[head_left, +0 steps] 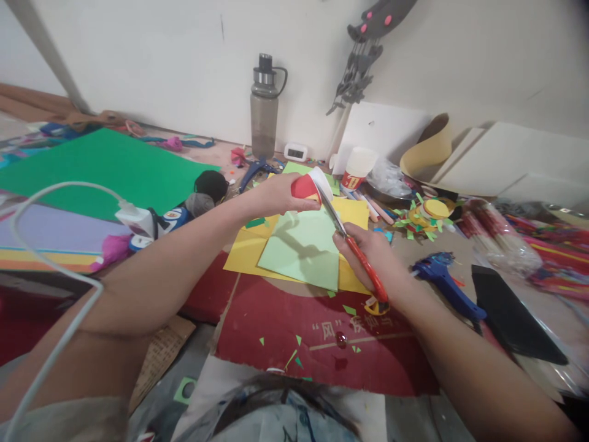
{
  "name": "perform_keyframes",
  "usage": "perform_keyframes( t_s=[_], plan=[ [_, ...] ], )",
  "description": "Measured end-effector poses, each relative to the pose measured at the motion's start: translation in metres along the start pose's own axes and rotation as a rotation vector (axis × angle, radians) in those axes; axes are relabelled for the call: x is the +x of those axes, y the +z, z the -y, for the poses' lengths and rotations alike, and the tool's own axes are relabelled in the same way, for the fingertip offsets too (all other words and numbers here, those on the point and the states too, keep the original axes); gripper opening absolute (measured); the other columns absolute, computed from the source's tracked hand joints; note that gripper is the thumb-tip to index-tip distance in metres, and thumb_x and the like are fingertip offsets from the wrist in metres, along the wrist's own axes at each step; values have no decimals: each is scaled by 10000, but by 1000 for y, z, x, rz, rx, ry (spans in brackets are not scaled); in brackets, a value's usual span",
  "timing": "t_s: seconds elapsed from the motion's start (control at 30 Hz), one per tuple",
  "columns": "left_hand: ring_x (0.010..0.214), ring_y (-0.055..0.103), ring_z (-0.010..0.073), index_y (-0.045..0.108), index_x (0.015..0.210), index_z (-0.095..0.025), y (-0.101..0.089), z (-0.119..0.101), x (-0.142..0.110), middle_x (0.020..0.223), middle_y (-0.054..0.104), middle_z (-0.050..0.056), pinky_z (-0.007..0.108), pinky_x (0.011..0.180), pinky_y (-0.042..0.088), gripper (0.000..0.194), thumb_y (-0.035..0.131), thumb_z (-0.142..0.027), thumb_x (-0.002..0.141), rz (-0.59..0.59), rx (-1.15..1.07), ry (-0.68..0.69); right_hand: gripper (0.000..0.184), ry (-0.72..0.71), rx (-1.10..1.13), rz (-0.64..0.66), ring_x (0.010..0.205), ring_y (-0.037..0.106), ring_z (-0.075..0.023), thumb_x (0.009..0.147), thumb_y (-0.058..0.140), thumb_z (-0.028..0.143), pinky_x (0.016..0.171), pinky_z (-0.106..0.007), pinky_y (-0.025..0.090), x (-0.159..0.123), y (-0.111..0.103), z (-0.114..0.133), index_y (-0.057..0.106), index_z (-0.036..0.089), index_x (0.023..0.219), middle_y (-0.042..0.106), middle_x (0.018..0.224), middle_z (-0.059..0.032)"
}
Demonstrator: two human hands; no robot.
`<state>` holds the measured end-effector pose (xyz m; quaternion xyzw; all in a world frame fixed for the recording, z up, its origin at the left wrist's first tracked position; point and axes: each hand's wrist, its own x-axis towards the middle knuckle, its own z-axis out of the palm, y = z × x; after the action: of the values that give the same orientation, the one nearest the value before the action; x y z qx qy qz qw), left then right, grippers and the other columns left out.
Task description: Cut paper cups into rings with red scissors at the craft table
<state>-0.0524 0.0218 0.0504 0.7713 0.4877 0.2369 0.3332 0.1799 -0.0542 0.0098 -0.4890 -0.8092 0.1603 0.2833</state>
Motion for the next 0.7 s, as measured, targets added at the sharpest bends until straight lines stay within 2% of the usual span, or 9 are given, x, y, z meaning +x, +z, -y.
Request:
perform_keyframes(
  t_s=[0.13,0.23,0.3,0.37,0.5,0.7],
  plan=[
    [983,689,228,638,1242,-224,-5,7,1,1149,706,101,267,718,530,619,724,-568,735,78,-249,26,329,3,18,-15,513,422,-119,934,497,482,541,-250,340,0,1,0,491,230,722,448,560,35],
    [961,709,224,675,1173,-214,-8,13,2,1129,719,106,264,730,539,576,707,-596,742,193,-400,-16,321,-13,16,-12,507,424,-114,931,494,471,535,-246,332,0,1,1,476,232,717,446,558,36],
    [914,717,217,695,1101,-199,-8,13,2,1087,728,105,263,718,540,541,722,-593,731,231,-396,-33,326,-25,13,-12,495,409,-112,921,492,472,526,-248,321,1,1,2,448,237,700,437,551,37],
    [885,712,213,699,1061,-189,-6,10,1,1046,731,103,265,698,539,510,736,-575,729,203,-332,-29,328,-32,7,-16,479,380,-110,907,498,475,516,-252,307,2,1,3,414,245,689,412,541,44],
    [883,700,217,693,1075,-186,-1,2,-2,1019,732,104,269,673,536,492,726,-557,753,151,-205,-26,327,-18,11,-18,467,364,-110,888,516,485,506,-253,291,2,1,5,392,252,695,396,535,51],
    [895,709,221,688,1087,-160,1,-1,-2,1024,731,120,274,674,534,498,736,-533,760,120,-186,-28,306,5,2,-35,500,424,-116,912,505,457,540,-253,320,1,4,1,428,241,710,455,559,34]
  ],
)
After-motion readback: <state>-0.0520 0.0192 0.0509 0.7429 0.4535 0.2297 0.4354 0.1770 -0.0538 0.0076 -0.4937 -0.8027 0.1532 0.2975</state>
